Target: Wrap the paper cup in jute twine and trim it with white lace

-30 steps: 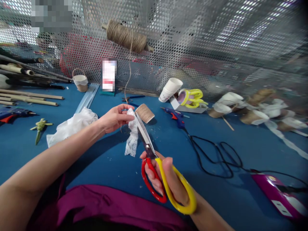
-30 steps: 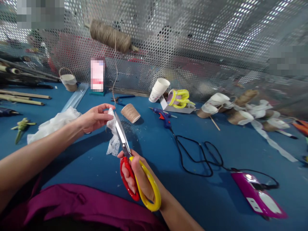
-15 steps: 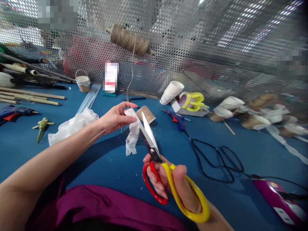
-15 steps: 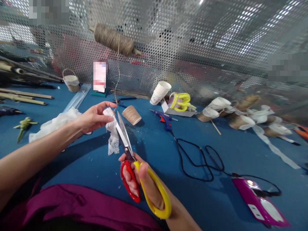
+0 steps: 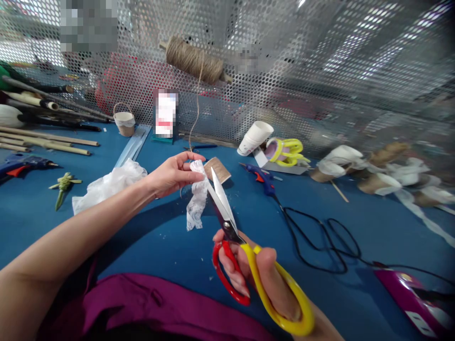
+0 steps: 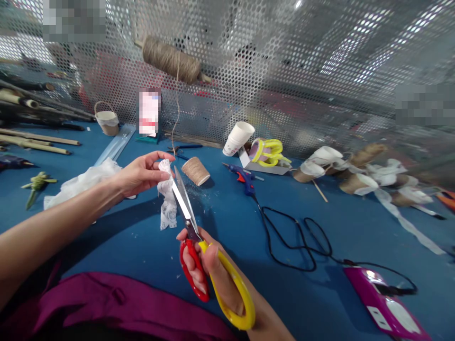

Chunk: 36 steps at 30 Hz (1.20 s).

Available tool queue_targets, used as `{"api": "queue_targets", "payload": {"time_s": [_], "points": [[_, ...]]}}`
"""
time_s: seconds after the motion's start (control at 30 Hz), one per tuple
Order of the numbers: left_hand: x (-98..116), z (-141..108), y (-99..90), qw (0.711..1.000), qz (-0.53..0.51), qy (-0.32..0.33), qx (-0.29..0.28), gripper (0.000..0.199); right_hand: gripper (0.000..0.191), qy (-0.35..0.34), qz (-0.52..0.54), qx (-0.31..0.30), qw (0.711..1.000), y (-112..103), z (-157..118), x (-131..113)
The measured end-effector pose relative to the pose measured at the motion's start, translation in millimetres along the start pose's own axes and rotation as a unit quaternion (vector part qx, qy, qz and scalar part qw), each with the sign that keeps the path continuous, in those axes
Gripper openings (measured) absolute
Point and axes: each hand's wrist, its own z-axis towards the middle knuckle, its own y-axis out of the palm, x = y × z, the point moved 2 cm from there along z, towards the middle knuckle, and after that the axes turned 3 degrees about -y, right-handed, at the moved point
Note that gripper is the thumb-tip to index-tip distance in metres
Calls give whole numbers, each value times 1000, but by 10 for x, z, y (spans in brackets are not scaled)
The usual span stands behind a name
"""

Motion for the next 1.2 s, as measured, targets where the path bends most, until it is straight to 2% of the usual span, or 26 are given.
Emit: {"api": "queue_targets", "payload": {"time_s": [0.4,0.67,0.97,1.2], "points": [[-43,-36,55,998,39,-17,-46,41,72,4,-5,-5,1000,6,-4,-29],[-59,-25,62,997,59,-14,-52,38,75,8,-22,-11,1000,-44,-9,-8],[-4,-37,65,996,77,-14,-47,37,66,15,0,-27,1000,-44,-64,-8],[-65,-34,96,993,97,-21,-67,36,69,6,-2,-29,1000,-36,-6,-9]]}}
